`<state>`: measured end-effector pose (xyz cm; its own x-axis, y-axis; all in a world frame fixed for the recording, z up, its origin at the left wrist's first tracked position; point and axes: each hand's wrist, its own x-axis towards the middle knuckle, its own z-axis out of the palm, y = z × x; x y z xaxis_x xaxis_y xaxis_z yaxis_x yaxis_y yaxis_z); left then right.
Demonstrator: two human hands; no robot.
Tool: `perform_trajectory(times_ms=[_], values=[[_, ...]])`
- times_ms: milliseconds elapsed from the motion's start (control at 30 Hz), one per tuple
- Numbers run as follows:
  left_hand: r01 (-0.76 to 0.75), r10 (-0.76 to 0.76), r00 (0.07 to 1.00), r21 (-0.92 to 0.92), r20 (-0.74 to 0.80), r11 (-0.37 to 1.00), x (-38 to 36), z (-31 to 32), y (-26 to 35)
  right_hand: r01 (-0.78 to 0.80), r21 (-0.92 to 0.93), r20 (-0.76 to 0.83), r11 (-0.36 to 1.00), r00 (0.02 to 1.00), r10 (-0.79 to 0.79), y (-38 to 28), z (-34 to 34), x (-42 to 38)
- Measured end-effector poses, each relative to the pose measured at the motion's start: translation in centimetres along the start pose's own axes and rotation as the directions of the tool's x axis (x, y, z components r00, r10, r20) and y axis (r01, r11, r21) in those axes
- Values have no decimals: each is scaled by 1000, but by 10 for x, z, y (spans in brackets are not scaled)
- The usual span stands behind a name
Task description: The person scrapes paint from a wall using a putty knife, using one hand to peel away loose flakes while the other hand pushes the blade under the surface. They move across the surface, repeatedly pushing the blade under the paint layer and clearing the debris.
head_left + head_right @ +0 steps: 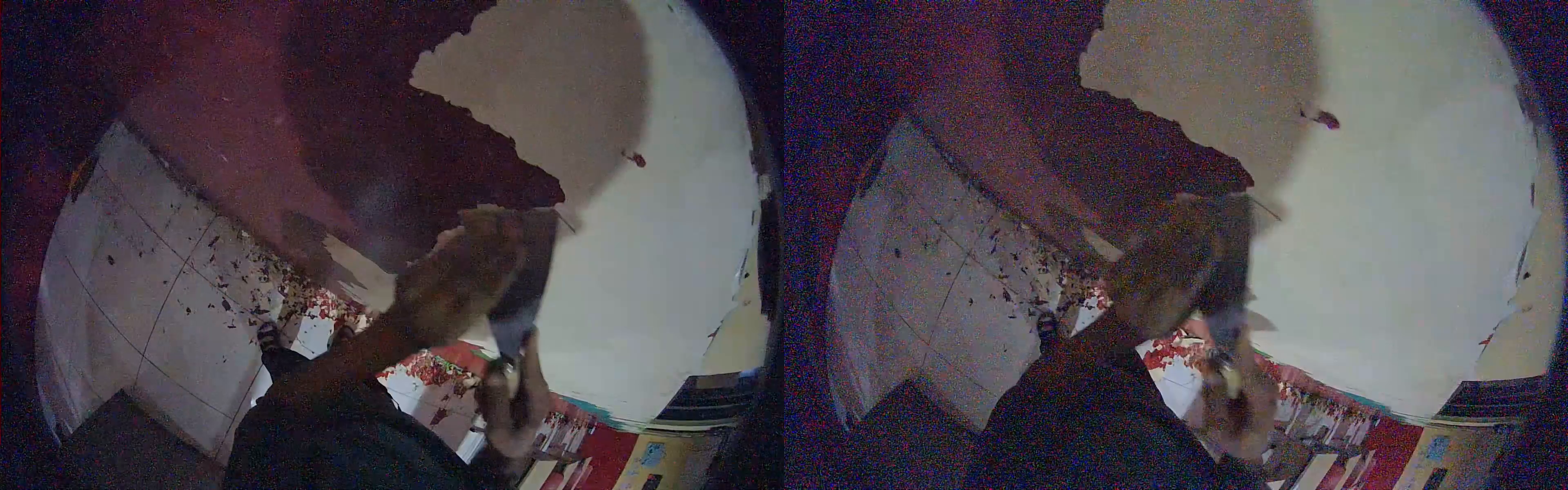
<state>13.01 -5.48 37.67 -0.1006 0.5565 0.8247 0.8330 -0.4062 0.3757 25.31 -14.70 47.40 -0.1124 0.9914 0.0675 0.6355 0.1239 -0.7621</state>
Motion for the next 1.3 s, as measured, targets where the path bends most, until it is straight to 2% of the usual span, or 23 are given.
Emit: perform_trajectory(times_ms=[33,100,200,267,367,433,467,600,667,700,733,767,800,833,867,900,967,1033,1100,1133,1200,1267,1300], values=[[-17,14,1000,-125,-21,992,-1,-1,3,58,-23,8,998,998,-58,-6,-5,0],[-21,15,999,-177,-34,984,1,1,4,80,-169,86,982,994,-66,-8,-10,4],[-31,26,999,-189,-30,981,1,1,7,110,-136,-35,985,993,-115,16,-10,-5],[-51,51,999,-192,-9,980,-3,2,15,83,-124,-37,989,995,-88,19,-14,-9],[48,-6,987,-263,161,964,-1,8,7,45,-186,50,981,998,-37,4,-1,3],[6,-28,997,-291,-70,957,5,2,3,186,-213,71,959,982,-174,9,1,6],[-18,-38,982,-297,-184,955,9,-1,1,172,-191,58,966,985,-164,9,0,4],[27,-13,996,-157,93,987,5,4,-10,35,-185,41,982,999,-27,8,0,1],[-98,83,982,85,171,991,2,6,-9,28,-192,31,981,999,-22,6,9,6],[-236,185,966,331,177,913,-6,11,-4,31,-166,12,986,999,-30,2,8,6],[-346,274,938,548,212,762,-7,10,0,36,-141,-7,989,999,-37,-2,6,6],[-287,230,957,487,175,825,-7,11,-1,-196,15,-3,981,981,196,-17,1,7],[-226,185,973,419,138,879,-6,11,-1,-121,-20,-5,992,993,121,-12,5,8],[13,-13,996,-1,83,1000,11,-6,-2,-46,-55,-6,997,999,46,-8,9,10],[71,-76,996,-102,-41,992,16,-9,-8,29,-90,-8,995,1000,-30,-4,13,13],[100,-137,977,-213,-164,972,20,-11,-13,22,-103,-14,994,1000,-24,-8,19,19],[40,-87,984,-284,-155,958,11,0,-2,-13,-73,4,997,1000,13,-19,12,14],[-76,1,968,-290,-252,954,8,4,5,-88,24,1,996,996,88,-12,-4,4],[71,-69,990,12,-123,997,4,41,18,55,-89,-3,995,998,-55,-16,1,11],[58,-73,969,-70,-235,996,8,39,11,119,-146,-3,982,993,-121,-16,3,12],[-22,-79,890,-217,-449,976,17,34,-3,48,-130,-4,990,999,-48,-2,-1,8],[16,-139,924,-327,-357,945,12,20,-3,-19,-136,-20,991,1000,17,-9,-6,-3],[43,-170,935,-377,-311,925,10,16,-2,-8,-73,-47,997,999,5,3,-10,-5]])
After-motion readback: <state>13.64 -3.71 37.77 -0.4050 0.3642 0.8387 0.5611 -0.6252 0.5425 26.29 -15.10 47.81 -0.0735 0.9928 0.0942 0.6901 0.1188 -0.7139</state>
